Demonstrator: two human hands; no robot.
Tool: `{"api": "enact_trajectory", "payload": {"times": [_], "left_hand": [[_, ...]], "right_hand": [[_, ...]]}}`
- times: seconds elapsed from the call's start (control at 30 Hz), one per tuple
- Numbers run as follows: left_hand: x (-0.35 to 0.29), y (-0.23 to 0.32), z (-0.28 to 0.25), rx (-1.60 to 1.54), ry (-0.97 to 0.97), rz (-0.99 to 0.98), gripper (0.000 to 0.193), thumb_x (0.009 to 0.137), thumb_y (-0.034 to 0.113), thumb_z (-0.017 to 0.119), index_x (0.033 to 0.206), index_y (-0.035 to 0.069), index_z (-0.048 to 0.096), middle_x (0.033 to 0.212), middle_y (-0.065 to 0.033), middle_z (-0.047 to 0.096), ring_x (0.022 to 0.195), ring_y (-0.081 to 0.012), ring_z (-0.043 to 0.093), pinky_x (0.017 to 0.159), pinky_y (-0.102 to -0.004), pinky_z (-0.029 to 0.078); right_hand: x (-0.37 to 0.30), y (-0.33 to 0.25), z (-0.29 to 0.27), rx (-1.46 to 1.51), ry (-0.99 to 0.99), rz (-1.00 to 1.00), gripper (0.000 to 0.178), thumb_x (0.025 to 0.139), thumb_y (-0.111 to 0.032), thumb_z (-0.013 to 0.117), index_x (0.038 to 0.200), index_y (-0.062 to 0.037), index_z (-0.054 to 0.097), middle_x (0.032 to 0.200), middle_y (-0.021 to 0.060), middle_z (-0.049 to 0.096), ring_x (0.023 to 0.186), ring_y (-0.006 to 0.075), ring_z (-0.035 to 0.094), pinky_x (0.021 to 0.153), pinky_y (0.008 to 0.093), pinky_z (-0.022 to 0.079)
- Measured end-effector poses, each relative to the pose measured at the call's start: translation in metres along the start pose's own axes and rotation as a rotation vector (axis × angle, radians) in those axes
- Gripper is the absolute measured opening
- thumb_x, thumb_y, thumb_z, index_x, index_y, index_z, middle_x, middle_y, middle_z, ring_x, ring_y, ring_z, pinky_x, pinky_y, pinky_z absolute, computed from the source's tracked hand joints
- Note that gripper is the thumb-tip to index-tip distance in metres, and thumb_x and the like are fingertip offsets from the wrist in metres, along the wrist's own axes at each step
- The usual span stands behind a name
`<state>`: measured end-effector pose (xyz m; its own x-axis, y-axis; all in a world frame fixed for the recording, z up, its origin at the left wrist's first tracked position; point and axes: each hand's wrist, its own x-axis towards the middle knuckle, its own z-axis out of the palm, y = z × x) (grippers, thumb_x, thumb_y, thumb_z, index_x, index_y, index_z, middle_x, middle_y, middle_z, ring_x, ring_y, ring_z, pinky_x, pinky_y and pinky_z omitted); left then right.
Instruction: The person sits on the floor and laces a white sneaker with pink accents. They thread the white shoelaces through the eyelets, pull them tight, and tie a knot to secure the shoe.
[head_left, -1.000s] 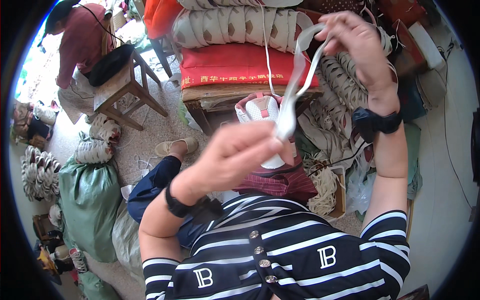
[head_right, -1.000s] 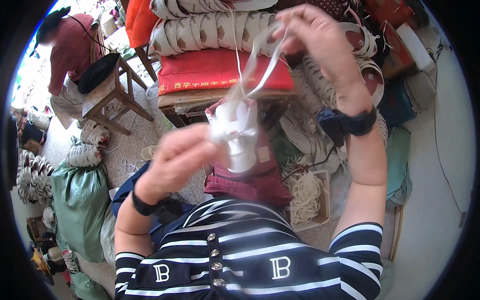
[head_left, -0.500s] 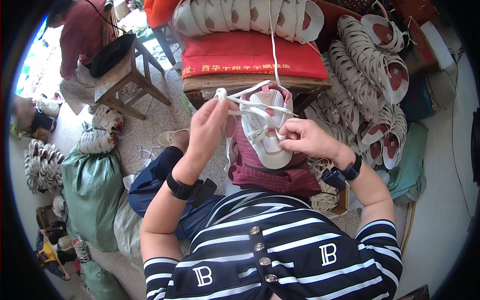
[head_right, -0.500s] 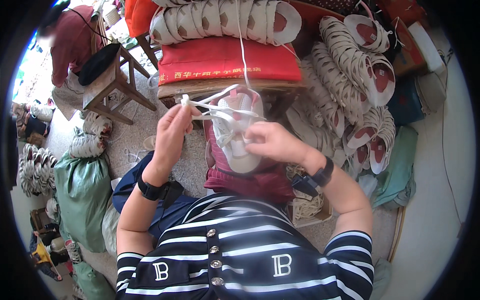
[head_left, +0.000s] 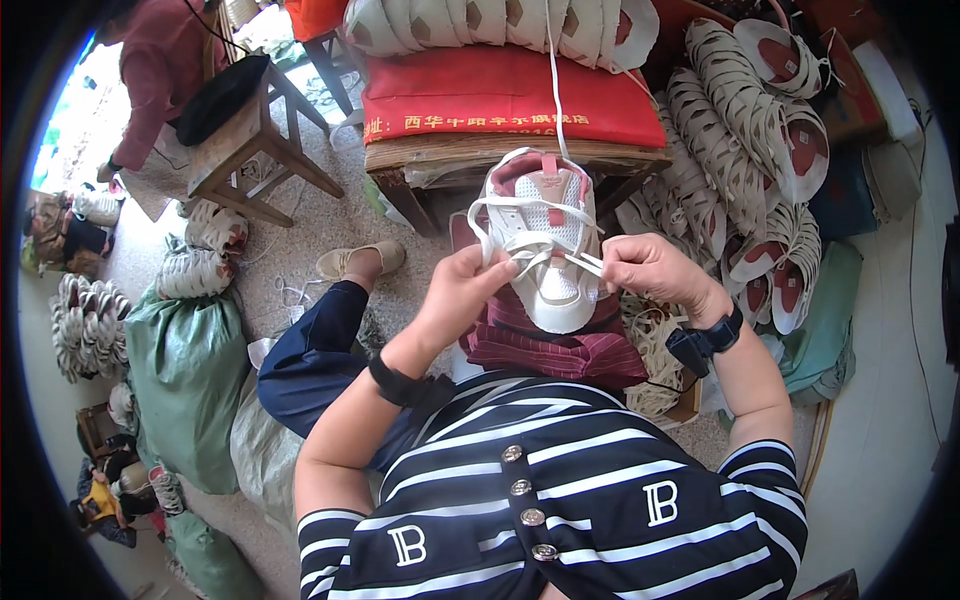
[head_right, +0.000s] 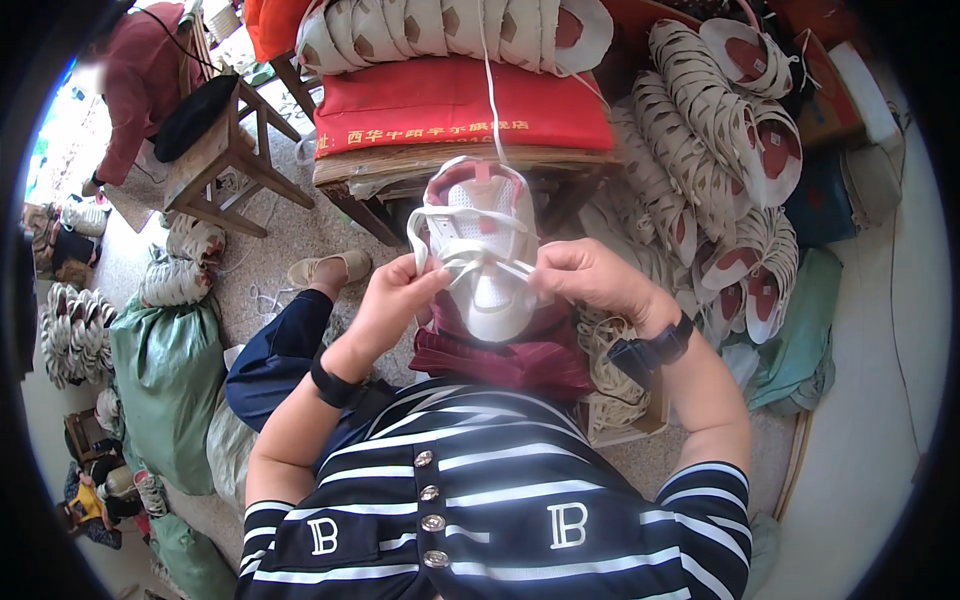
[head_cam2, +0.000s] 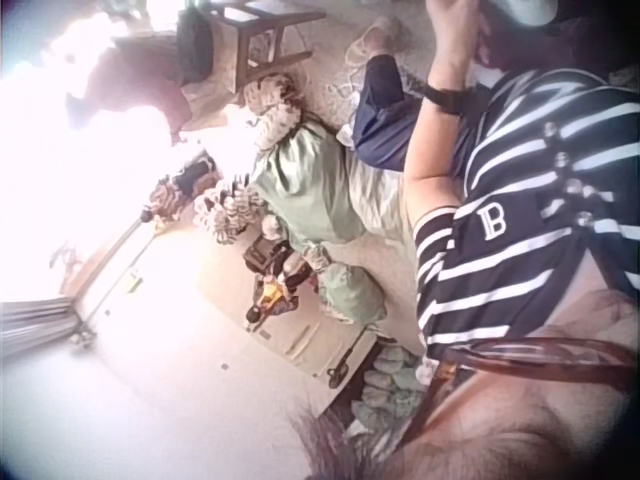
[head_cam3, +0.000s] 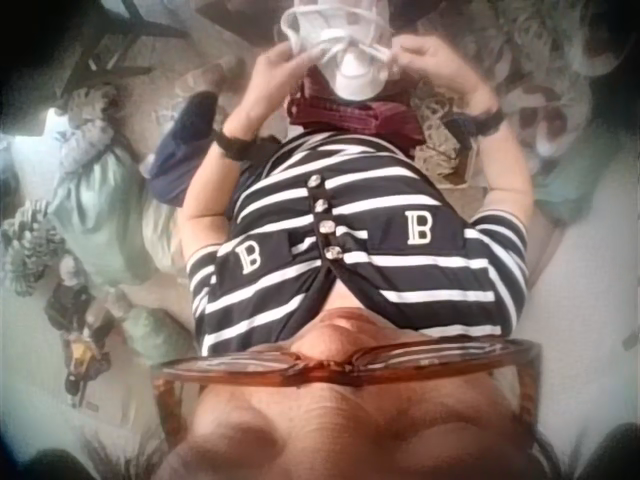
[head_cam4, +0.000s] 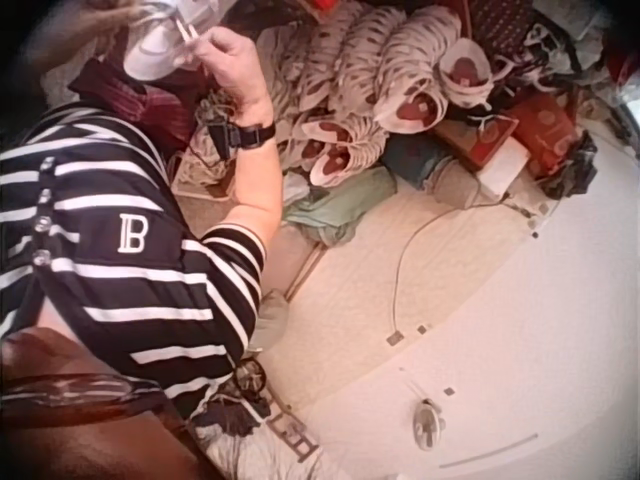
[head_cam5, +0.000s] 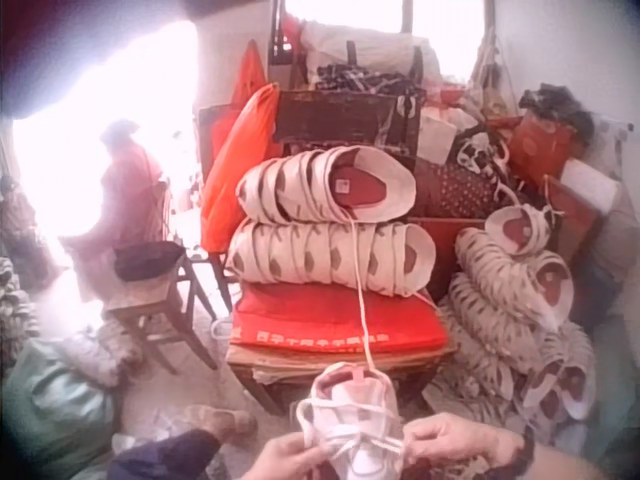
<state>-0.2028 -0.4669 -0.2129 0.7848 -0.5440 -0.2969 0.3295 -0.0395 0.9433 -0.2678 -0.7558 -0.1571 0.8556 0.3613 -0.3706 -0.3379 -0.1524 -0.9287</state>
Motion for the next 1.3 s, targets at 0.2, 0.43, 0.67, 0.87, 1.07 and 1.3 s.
{"api": "enact_trajectory", "payload": {"times": [0.2,0.43,0.67,0.87,1.07,1.3], "left_hand": [[0.001,-0.011,-0.017,-0.975,-0.344,-0.359,0.011,0.1,0.018,0.062,0.097,0.007,0.06,0.071,0.0093,0.041,0.058,-0.0012,0.03,0.056,-0.0195,0.03],[0.012,0.001,-0.033,-0.88,-0.237,-0.345,0.039,0.108,0.035,0.044,0.095,0.003,0.062,0.066,0.0081,0.034,0.058,-0.0045,0.03,0.056,-0.0219,0.032],[0.047,0.074,-0.046,-0.801,-0.268,-0.089,0.055,0.11,0.038,0.032,0.065,0.009,0.047,0.062,0.0012,0.037,0.054,-0.0113,0.03,0.055,-0.0275,0.032],[0.061,0.17,-0.006,-0.701,-0.375,0.034,0.049,0.11,0.031,0.035,0.065,0.012,0.041,0.062,0.0033,0.031,0.054,-0.0102,0.029,0.057,-0.0259,0.031],[0.018,0.235,0.011,-0.781,-0.473,0.282,0.053,0.109,0.03,0.033,0.059,0.014,0.043,0.057,0.0031,0.032,0.051,-0.0115,0.027,0.057,-0.0286,0.033],[-0.037,0.256,0.084,-0.627,0.456,0.4,0.051,0.11,0.025,0.034,0.061,0.014,0.042,0.063,0.0021,0.032,0.057,-0.0085,0.028,0.058,-0.0266,0.032]], "right_hand": [[-0.009,0.01,-0.007,0.07,0.061,0.005,0.039,0.1,-0.037,0.061,0.078,-0.0054,0.064,0.071,-0.0042,0.054,0.06,0.0032,0.044,0.057,0.0207,0.035],[-0.016,-0.001,-0.007,0.187,0.342,-0.019,0.029,0.103,-0.03,0.058,0.103,-0.0017,0.067,0.068,-0.0038,0.056,0.057,0.003,0.047,0.053,0.0188,0.038],[-0.009,-0.027,0.056,-0.915,0.096,-0.759,0.029,0.087,-0.012,0.07,0.115,-0.0051,0.067,0.11,0.0111,0.069,0.104,0.0274,0.067,0.087,0.0366,0.055],[-0.012,0.0,0.064,-0.965,0.078,-0.563,0.027,0.086,-0.013,0.071,0.112,-0.0059,0.067,0.121,0.01,0.066,0.109,0.0285,0.065,0.095,0.0389,0.052],[-0.008,-0.014,0.066,-0.966,0.067,-0.626,0.02,0.084,-0.015,0.073,0.101,-0.0042,0.07,0.112,0.0101,0.07,0.108,0.0277,0.066,0.093,0.0385,0.054],[0.0,-0.011,0.055,-1.0,0.003,-0.657,0.03,0.085,-0.021,0.071,0.104,0.0007,0.066,0.104,0.0148,0.068,0.099,0.0301,0.065,0.086,0.0383,0.054]]}}
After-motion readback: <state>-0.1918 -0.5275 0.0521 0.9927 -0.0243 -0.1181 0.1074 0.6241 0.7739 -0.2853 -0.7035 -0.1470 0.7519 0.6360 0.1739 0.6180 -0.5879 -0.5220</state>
